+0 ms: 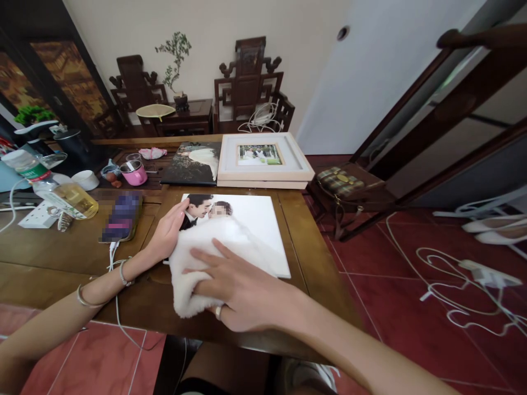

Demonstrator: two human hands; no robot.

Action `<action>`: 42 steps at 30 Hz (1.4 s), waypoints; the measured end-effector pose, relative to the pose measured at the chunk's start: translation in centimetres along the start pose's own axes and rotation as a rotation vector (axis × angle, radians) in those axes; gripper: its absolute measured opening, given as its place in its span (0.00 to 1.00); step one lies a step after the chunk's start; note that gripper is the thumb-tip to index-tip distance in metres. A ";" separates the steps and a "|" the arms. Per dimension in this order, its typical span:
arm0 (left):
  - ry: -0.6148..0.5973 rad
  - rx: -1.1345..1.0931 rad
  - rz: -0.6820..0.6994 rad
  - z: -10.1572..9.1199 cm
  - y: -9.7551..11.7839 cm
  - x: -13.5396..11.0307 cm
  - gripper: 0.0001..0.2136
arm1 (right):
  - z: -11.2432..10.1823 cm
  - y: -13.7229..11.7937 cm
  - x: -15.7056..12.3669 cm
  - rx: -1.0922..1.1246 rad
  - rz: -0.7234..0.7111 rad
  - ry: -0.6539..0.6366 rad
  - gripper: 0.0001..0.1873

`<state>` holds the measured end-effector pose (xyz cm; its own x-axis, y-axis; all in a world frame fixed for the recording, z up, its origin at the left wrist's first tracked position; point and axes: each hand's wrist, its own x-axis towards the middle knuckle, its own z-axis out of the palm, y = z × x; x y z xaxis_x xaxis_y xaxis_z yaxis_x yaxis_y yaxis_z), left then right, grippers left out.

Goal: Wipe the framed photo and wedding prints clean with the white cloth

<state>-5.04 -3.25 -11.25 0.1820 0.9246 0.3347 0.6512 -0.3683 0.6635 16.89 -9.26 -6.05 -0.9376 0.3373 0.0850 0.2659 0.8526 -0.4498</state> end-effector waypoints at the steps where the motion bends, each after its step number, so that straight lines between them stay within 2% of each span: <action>1: -0.022 0.017 0.010 0.1 -0.1 -0.1 0.24 | -0.4 -0.3 -0.7 0.012 0.023 -0.001 0.27; 5: -0.171 0.155 0.052 0.3 -0.1 -0.4 0.24 | -1.8 0.5 -3.4 0.012 0.202 0.009 0.24; 9: -0.250 0.255 0.070 0.4 0.1 -0.6 0.22 | -2.3 4.2 -3.6 -0.013 0.454 0.123 0.20; 11: -0.242 0.265 0.085 0.3 0.1 -0.6 0.22 | -2.4 6.1 -2.4 0.026 0.501 0.211 0.18; 13: -0.236 0.265 0.096 0.4 0.1 -0.6 0.22 | -2.5 7.6 -0.4 0.117 0.488 0.318 0.17; 16: -0.236 0.259 0.100 0.4 -0.1 -0.6 0.22 | -3.0 9.0 3.2 0.368 0.435 0.420 0.16; 18: -0.228 0.246 0.116 0.4 -0.1 -0.6 0.21 | -3.3 9.5 5.6 0.573 0.429 0.385 0.17; 20: -0.219 0.231 0.138 0.4 0.0 -0.5 0.19 | -3.7 9.9 7.8 0.675 0.445 0.315 0.18; 23: -0.218 0.225 0.149 0.2 0.0 -0.4 0.18 | -4.1 10.1 10.3 0.598 0.427 0.274 0.16; 26: -0.222 0.235 0.150 0.2 0.0 -0.3 0.19 | -4.4 10.2 10.9 0.486 0.410 0.272 0.14; 29: -0.226 0.239 0.158 0.3 -0.2 -0.4 0.19 | -4.6 10.5 9.1 0.406 0.407 0.269 0.14; 32: -0.218 0.244 0.142 0.5 -0.3 -0.6 0.21 | -5.0 10.9 5.5 0.347 0.410 0.317 0.14; 36: -0.236 0.259 0.107 0.4 -0.2 -0.7 0.22 | -5.5 11.6 0.2 0.298 0.589 0.399 0.20; 38: -0.237 0.266 0.099 0.4 -0.1 -0.7 0.22 | -5.4 12.1 -1.9 0.249 0.650 0.395 0.23; 42: -0.232 0.290 0.060 0.4 0.1 -0.6 0.22 | -4.0 12.2 -4.7 0.133 0.672 0.322 0.22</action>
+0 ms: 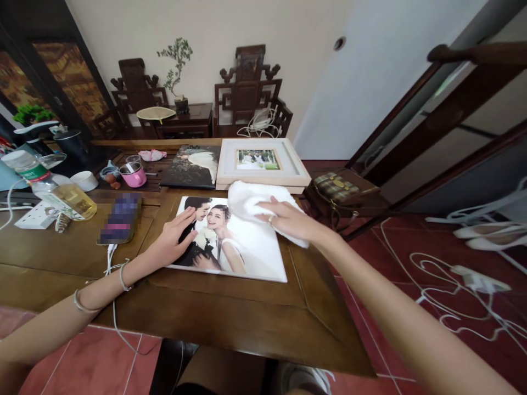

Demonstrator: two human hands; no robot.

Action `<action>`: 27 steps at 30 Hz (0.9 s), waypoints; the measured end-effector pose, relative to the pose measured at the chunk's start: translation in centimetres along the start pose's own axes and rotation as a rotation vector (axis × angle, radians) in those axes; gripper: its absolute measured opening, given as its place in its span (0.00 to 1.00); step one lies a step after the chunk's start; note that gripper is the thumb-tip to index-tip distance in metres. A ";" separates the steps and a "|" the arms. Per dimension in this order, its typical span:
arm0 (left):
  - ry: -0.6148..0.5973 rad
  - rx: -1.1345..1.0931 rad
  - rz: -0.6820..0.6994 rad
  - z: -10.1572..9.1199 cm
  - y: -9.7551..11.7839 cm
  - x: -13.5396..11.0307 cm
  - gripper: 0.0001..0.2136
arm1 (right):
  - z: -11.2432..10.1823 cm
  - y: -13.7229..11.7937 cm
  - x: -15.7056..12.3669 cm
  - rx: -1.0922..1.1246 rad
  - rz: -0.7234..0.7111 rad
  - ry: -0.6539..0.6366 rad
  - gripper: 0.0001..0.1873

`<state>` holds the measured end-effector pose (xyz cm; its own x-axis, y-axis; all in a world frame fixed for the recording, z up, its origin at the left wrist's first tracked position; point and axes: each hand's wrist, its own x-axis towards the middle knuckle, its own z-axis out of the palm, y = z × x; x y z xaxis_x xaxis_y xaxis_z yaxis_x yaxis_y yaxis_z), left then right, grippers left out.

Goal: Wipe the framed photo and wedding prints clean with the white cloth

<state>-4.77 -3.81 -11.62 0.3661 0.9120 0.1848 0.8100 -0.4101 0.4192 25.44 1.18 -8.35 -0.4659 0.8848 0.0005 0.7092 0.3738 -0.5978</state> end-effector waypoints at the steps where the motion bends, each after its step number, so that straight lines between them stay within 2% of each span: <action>1: -0.006 0.004 -0.007 0.0 0.0 0.0 0.22 | 0.3 0.0 -0.9 -0.022 -0.001 -0.014 0.22; 4: -0.008 0.010 -0.009 0.1 0.0 0.0 0.22 | 1.4 -1.7 -4.6 -0.055 -0.077 -0.113 0.17; 7: 0.023 -0.001 0.020 0.3 -0.1 0.1 0.22 | 2.0 -4.5 -9.0 -0.026 -0.234 -0.206 0.12; 9: 0.037 -0.010 0.037 0.3 -0.2 0.1 0.22 | 2.2 -5.7 -11.1 -0.007 -0.319 -0.232 0.12; 11: 0.039 -0.013 0.048 0.3 -0.4 0.2 0.21 | 2.2 -5.9 -11.9 -0.024 -0.338 -0.235 0.15; 14: 0.018 -0.005 0.054 0.2 -0.4 0.2 0.22 | 2.0 -4.3 -10.3 -0.095 -0.251 -0.178 0.11; 18: -0.029 0.013 0.044 -0.1 -0.3 0.1 0.24 | 1.1 -1.3 -4.7 -0.112 -0.202 -0.070 0.13; 22: -0.035 0.020 0.040 -0.1 -0.3 0.2 0.24 | 0.0 -0.1 0.5 -0.060 -0.204 0.015 0.17; 25: -0.018 0.022 0.044 0.0 -0.3 0.3 0.23 | -0.1 -0.4 2.2 -0.046 -0.170 0.061 0.18; 27: -0.015 0.024 0.033 0.1 -0.3 0.3 0.23 | 0.4 -0.8 1.8 -0.048 -0.135 0.101 0.18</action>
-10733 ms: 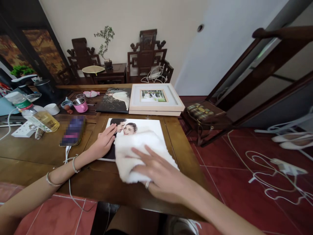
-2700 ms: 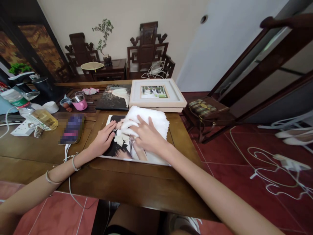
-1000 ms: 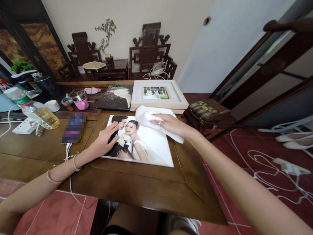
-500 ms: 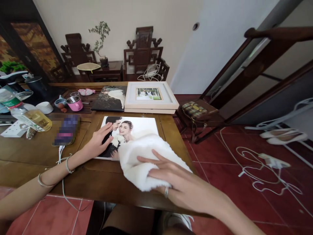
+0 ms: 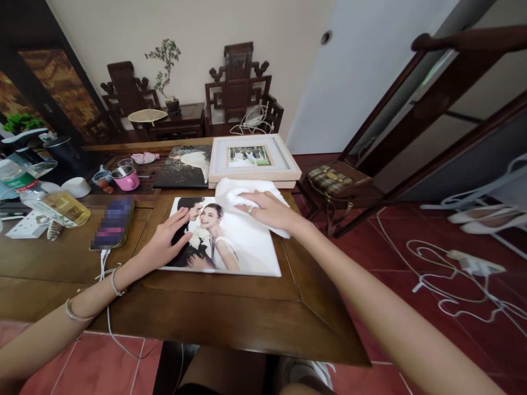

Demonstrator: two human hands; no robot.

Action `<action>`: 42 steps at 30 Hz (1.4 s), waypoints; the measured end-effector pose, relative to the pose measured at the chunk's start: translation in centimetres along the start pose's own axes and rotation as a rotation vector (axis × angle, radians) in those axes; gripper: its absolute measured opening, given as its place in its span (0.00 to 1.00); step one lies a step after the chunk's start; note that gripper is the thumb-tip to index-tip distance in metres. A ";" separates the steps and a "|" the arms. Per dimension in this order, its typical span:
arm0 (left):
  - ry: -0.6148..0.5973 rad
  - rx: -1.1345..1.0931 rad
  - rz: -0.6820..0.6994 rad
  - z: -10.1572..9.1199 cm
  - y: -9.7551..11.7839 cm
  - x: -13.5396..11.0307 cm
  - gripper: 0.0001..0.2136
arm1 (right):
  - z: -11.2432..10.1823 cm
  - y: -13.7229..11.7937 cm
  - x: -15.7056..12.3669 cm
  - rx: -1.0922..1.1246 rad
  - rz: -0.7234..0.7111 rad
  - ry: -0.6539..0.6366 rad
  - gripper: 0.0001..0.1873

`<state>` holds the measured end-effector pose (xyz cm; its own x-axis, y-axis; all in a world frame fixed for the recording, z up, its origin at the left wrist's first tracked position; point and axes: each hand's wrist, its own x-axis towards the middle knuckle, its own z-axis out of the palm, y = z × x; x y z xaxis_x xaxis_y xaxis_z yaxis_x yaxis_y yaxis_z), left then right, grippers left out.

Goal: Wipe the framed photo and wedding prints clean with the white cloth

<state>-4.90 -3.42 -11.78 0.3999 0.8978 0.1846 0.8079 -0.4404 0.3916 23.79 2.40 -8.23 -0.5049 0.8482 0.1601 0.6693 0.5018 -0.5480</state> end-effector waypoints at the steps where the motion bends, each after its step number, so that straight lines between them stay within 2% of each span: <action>1: 0.000 -0.001 -0.004 0.0 0.0 0.0 0.23 | 0.3 -0.3 -0.6 -0.009 0.020 0.017 0.18; 4: 0.013 -0.008 -0.005 0.1 0.0 0.0 0.23 | 1.4 -1.6 -4.2 -0.040 0.045 0.005 0.18; 6: 0.028 -0.009 -0.004 0.2 0.0 0.0 0.23 | 2.0 -2.8 -7.4 -0.048 0.012 -0.038 0.16; 9: 0.036 -0.003 -0.010 0.3 0.0 0.0 0.23 | 2.3 -4.9 -11.8 -0.023 -0.124 -0.098 0.11; 12: 0.033 0.002 -0.012 0.3 0.1 0.0 0.23 | 2.3 -6.6 -14.1 0.026 -0.270 -0.154 0.12; 14: 0.030 0.008 -0.011 0.2 0.1 0.0 0.23 | 2.2 -7.0 -14.3 0.034 -0.313 -0.185 0.12; 17: 0.008 0.018 -0.009 0.0 0.1 0.0 0.23 | 1.9 -6.2 -12.6 0.019 -0.242 -0.163 0.09; 20: -0.015 0.027 -0.003 -0.1 0.2 0.0 0.24 | 1.5 -3.8 -9.1 0.026 -0.106 -0.121 0.13; 24: -0.027 0.027 0.012 -0.3 0.1 0.1 0.24 | 0.3 -0.3 -3.1 0.074 0.024 -0.035 0.19; 27: -0.023 0.019 0.013 -0.4 0.2 0.1 0.24 | -0.4 0.8 0.3 0.161 0.045 0.015 0.20; 29: -0.022 0.013 0.006 -0.4 0.2 0.1 0.23 | -0.6 0.9 1.1 0.180 0.044 0.022 0.20; 32: -0.017 0.004 -0.010 -0.4 0.3 0.1 0.24 | 0.1 0.4 -0.1 0.118 0.036 0.025 0.18; 36: 0.013 -0.015 -0.008 -0.2 0.3 0.0 0.23 | 1.4 -1.7 -4.9 0.016 -0.016 -0.002 0.14; 39: 0.029 -0.020 -0.010 0.0 0.2 -0.1 0.22 | 2.0 -4.4 -8.8 -0.035 -0.150 -0.085 0.11; 42: 0.043 -0.029 -0.027 0.3 0.1 -0.1 0.21 | 2.4 -6.9 -11.4 -0.055 -0.274 -0.133 0.08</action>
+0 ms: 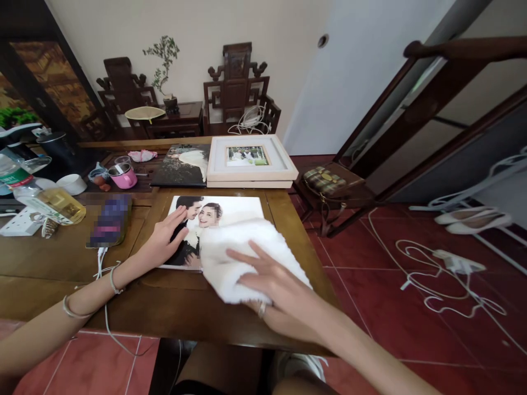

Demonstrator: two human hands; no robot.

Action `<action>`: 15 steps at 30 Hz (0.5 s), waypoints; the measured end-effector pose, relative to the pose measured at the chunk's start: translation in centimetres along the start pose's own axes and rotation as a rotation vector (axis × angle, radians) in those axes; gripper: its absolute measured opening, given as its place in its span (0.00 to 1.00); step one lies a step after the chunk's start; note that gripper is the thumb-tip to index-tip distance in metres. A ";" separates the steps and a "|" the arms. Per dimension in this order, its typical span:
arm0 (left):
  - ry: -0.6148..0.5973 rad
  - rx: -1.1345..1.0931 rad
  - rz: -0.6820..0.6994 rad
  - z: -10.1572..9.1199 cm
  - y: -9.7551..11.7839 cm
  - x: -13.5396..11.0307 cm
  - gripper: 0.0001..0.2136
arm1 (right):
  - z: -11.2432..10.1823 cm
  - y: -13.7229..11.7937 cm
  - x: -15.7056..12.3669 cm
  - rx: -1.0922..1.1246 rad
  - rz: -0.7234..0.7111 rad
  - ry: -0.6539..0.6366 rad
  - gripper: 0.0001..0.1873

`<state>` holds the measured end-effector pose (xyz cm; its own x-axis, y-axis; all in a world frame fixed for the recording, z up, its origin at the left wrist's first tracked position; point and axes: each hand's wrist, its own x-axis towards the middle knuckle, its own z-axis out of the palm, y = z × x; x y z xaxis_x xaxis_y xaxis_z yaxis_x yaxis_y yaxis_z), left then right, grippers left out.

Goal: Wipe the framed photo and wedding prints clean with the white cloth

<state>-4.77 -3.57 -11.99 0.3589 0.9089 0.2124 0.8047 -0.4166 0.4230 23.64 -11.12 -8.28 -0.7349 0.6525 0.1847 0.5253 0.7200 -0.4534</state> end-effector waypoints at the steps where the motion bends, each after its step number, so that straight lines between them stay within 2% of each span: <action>1: 0.005 -0.002 -0.003 0.1 -0.1 0.0 0.21 | 0.1 -0.6 -0.2 0.001 -0.036 -0.015 0.07; 3: 0.013 -0.003 0.005 0.2 -0.3 0.0 0.21 | 0.2 -1.2 -0.2 0.003 -0.082 -0.040 0.09; 6: 0.010 0.001 0.025 0.3 -0.5 0.0 0.20 | 0.0 -0.5 1.4 -0.042 -0.083 -0.035 0.12; 9: 0.009 0.009 0.025 0.4 -0.6 0.0 0.20 | -0.6 1.6 4.3 -0.095 -0.060 -0.004 0.15; 15: -0.002 0.007 0.010 0.2 -0.3 0.0 0.21 | -1.7 6.5 10.0 -0.143 0.085 0.075 0.16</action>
<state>-4.93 -3.47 -12.33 0.3680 0.9048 0.2144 0.8045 -0.4255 0.4144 20.45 0.55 -7.87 -0.6539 0.7245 0.2178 0.6438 0.6841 -0.3428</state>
